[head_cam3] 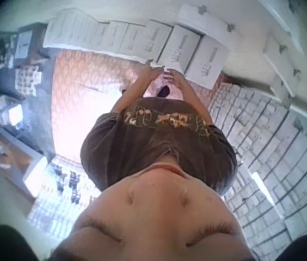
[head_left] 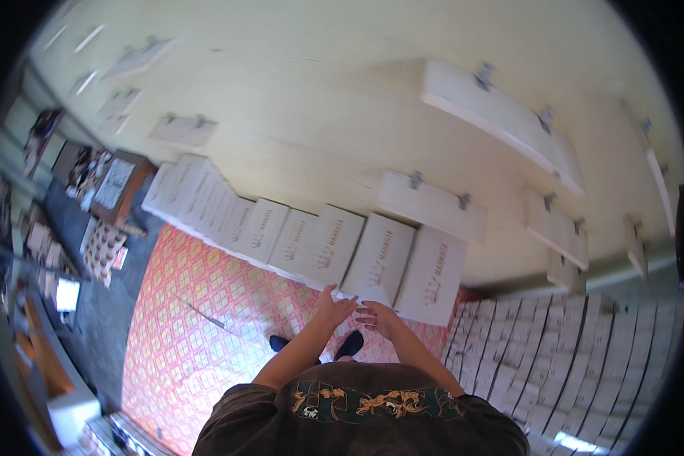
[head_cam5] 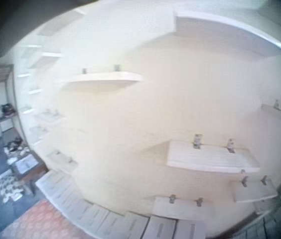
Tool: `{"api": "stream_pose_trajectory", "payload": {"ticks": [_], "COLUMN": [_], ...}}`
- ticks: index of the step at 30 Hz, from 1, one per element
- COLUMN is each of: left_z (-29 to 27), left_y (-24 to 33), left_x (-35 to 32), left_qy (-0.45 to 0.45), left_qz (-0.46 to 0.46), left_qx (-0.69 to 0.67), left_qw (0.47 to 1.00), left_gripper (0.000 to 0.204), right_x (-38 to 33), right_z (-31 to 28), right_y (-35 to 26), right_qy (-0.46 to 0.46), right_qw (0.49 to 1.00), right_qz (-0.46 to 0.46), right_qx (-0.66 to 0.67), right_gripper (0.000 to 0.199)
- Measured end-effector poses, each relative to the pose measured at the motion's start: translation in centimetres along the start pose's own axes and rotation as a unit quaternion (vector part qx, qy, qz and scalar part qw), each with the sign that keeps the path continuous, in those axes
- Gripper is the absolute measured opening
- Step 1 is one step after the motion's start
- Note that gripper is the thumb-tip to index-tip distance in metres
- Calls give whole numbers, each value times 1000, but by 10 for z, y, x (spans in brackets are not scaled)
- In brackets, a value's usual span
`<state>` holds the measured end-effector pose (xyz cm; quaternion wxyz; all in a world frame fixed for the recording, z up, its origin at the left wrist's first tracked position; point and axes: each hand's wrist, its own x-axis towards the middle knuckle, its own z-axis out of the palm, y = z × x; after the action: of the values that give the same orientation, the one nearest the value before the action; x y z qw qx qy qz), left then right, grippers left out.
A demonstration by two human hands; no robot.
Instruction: The person repeatedly picks up white cardboard boxes from a metal shelving unit and carries them to a wall area. They place the boxes on top of an existing stack on the floor, repeating this process for multiple boxes.
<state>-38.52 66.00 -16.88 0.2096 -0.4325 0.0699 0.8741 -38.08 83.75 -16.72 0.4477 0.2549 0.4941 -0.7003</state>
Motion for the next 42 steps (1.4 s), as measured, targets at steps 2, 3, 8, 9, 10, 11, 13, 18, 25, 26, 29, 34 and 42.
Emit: {"api": "stream_pose_trajectory", "payload": {"ticks": [2,3,8,9,10,11,13,18,25,26,29,34,42], "left_z": [5,-6,-32,-47,-62,-74,-98,-169,-244,-256,-287,-299,-331], "left_y": [13,22,76,89,100,110,126,153,196,204,235,327,499], "left_x": [-46,-63,-194,-220,-246,-269,-322,-414,-476,-479,-487,-522,-584], "left_qy": [1,-14,-7,2,12,31,70,149,200,194,200,198,240], "left_qz": [55,99,316,356,394,426,488,574,611,608,588,596,632], "left_qx": [45,70,247,259,272,267,256,171,142,127,102,140,26], "left_qw": [997,993,916,898,878,864,832,787,753,760,777,765,737], "left_gripper": [58,58,53,52,52,51,48,46,43,43,43,39,38], "right_x": [-5,-11,-22,-23,-29,-31,-35,-57,-16,-11,7,58,134], "right_z": [33,57,181,212,245,272,331,473,595,609,657,740,937], "right_y": [-27,-42,-95,-97,-98,-96,-87,-34,43,50,67,70,51], "right_qy": [-5,-13,-66,-97,-128,-154,-217,-392,-539,-551,-570,-568,-606], "right_qw": [992,981,915,903,890,880,864,803,716,704,685,689,659], "right_qz": [-49,-74,-157,-173,-190,-207,-221,-232,-209,-210,-198,-201,-228], "right_qx": [-116,-178,-367,-381,-394,-398,-397,-385,-393,-395,-407,-403,-384], "right_gripper": [42,43,39,39,39,38,36,34,32,32,32,33,29]}}
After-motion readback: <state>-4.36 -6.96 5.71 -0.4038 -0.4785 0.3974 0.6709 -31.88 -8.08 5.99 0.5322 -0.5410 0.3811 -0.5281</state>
